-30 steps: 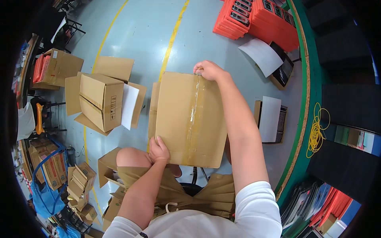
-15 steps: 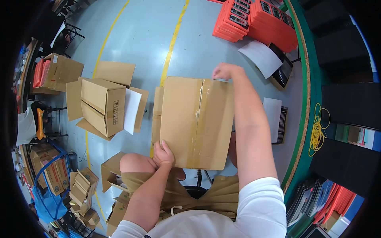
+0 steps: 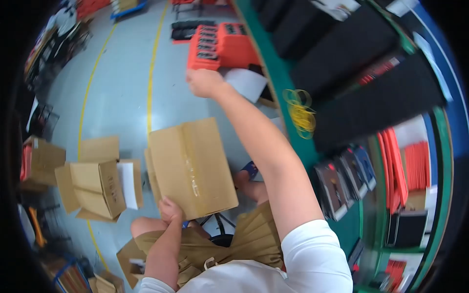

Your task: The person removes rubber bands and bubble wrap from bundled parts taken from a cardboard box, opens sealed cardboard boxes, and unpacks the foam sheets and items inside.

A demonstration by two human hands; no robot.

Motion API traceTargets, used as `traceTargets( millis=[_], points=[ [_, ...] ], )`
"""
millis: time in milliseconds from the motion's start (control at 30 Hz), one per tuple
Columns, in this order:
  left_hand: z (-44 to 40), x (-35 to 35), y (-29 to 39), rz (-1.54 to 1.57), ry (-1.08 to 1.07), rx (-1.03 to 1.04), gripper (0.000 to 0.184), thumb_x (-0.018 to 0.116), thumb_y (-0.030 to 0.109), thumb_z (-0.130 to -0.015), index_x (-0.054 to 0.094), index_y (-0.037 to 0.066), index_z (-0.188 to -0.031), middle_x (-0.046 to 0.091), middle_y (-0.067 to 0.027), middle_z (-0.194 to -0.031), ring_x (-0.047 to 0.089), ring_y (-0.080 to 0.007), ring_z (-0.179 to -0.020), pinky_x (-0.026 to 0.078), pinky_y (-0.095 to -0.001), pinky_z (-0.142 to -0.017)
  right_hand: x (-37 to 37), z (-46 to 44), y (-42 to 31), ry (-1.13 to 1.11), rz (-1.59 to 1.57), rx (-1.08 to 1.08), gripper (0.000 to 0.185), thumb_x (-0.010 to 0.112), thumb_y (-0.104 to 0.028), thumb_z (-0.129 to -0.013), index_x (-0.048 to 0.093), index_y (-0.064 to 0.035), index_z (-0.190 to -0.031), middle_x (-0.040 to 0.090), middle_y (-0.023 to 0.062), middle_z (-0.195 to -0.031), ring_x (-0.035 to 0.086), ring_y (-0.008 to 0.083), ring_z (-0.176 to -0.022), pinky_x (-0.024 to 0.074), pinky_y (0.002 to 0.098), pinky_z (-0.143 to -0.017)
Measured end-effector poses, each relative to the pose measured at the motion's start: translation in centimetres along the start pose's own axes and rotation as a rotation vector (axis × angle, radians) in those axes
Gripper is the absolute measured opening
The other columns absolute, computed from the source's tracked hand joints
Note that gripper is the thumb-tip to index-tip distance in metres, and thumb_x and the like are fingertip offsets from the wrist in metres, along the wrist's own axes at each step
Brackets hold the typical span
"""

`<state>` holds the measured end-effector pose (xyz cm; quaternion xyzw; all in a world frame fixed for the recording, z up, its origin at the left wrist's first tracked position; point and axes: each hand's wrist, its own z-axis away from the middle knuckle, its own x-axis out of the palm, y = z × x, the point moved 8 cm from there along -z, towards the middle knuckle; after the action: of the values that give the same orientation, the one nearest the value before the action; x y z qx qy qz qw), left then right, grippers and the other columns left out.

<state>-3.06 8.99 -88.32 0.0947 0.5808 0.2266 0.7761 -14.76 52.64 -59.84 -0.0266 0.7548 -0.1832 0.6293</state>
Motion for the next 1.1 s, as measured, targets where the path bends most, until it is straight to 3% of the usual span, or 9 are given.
traceTargets(
  millis=[200,400,533,633,700,733,800,833,1100],
  points=[
    [-0.3,0.7,-0.5,0.167,0.039,0.055,0.056,0.040,0.051,-0.099,0.065,0.001,-0.099,0.066,-0.0268,-0.101,0.062,-0.0480,-0.090,0.048,-0.0565,-0.077,-16.8,9.4,-9.7,-0.189,0.254,-0.087,0.018,0.064,-0.023,-0.088,0.067,-0.0091,-0.099,0.069,0.0143,-0.090,0.066,0.0347,-0.088,0.0521,0.0456,-0.077],
    [-5.6,6.2,-3.0,0.206,0.139,0.297,0.054,0.044,0.046,-0.100,0.065,-0.003,-0.093,0.067,-0.0274,-0.089,0.062,-0.0473,-0.081,0.049,-0.0550,-0.070,-32.5,27.5,-16.9,0.105,0.374,-0.136,0.018,0.060,-0.024,-0.093,0.064,-0.0082,-0.101,0.069,0.0141,-0.088,0.066,0.0351,-0.086,0.0517,0.0456,-0.074],
    [-2.2,2.7,-0.4,0.229,0.008,0.404,0.052,0.045,0.045,-0.100,0.063,-0.004,-0.108,0.066,-0.0268,-0.102,0.062,-0.0466,-0.091,0.051,-0.0513,-0.077,-41.5,43.4,-21.5,0.164,0.661,0.344,0.017,0.059,-0.026,-0.095,0.059,-0.0097,-0.100,0.068,0.0150,-0.088,0.066,0.0357,-0.083,0.0524,0.0439,-0.071],
    [-8.0,6.8,-2.7,0.340,0.288,0.881,0.057,0.046,0.046,-0.100,0.057,-0.001,-0.129,0.064,-0.0235,-0.121,0.061,-0.0427,-0.109,0.051,-0.0446,-0.091,-48.7,57.3,-26.0,0.394,0.799,0.252,0.019,0.063,-0.017,-0.093,0.062,-0.0113,-0.111,0.069,0.0110,-0.089,0.067,0.0250,-0.075,0.0547,0.0363,-0.067],
    [-6.7,10.1,-1.2,-1.008,0.124,1.034,0.049,0.042,0.029,-0.103,0.048,-0.003,-0.139,0.049,-0.0190,-0.143,0.048,-0.0324,-0.129,0.035,-0.0368,-0.111,-53.3,66.0,-30.3,0.621,0.654,0.643,0.013,0.065,-0.005,-0.091,0.065,-0.0018,-0.103,0.072,0.0084,-0.089,0.070,0.0151,-0.084,0.0541,0.0274,-0.075],
    [-5.2,9.1,-1.0,-1.010,0.120,1.077,0.049,0.042,0.029,-0.103,0.048,-0.003,-0.139,0.049,-0.0190,-0.143,0.048,-0.0324,-0.129,0.035,-0.0368,-0.111,-54.9,70.7,-32.3,0.765,0.704,0.736,0.014,0.062,-0.004,-0.091,0.065,-0.0012,-0.105,0.072,0.0067,-0.087,0.066,0.0112,-0.076,0.0532,0.0251,-0.069],
    [-3.1,2.0,-1.2,0.452,-0.126,0.484,0.061,0.050,0.047,-0.098,0.045,0.007,-0.144,0.060,-0.0204,-0.131,0.059,-0.0374,-0.115,0.049,-0.0414,-0.097,-57.5,81.2,-35.2,1.004,0.790,0.855,0.017,0.059,-0.009,-0.095,0.063,-0.0044,-0.111,0.071,0.0056,-0.088,0.064,0.0106,-0.070,0.0525,0.0255,-0.064],
    [-4.4,3.2,-1.1,0.459,-0.065,0.489,0.061,0.048,0.046,-0.099,0.044,0.006,-0.145,0.058,-0.0193,-0.133,0.057,-0.0362,-0.117,0.047,-0.0411,-0.099,-58.1,86.7,-36.8,1.096,0.831,0.885,0.020,0.059,-0.016,-0.097,0.062,-0.0081,-0.115,0.070,0.0064,-0.091,0.065,0.0138,-0.072,0.0528,0.0282,-0.064],
    [-3.0,6.6,1.7,-1.172,0.018,1.022,0.057,0.036,0.039,-0.103,0.038,0.004,-0.148,0.041,-0.0106,-0.151,0.037,-0.0269,-0.138,0.025,-0.0392,-0.117,-52.7,106.7,-40.1,0.911,1.149,1.499,0.019,0.058,-0.015,-0.095,0.065,-0.0054,-0.109,0.069,0.0138,-0.092,0.067,0.0254,-0.080,0.0519,0.0355,-0.074]
  ],
)
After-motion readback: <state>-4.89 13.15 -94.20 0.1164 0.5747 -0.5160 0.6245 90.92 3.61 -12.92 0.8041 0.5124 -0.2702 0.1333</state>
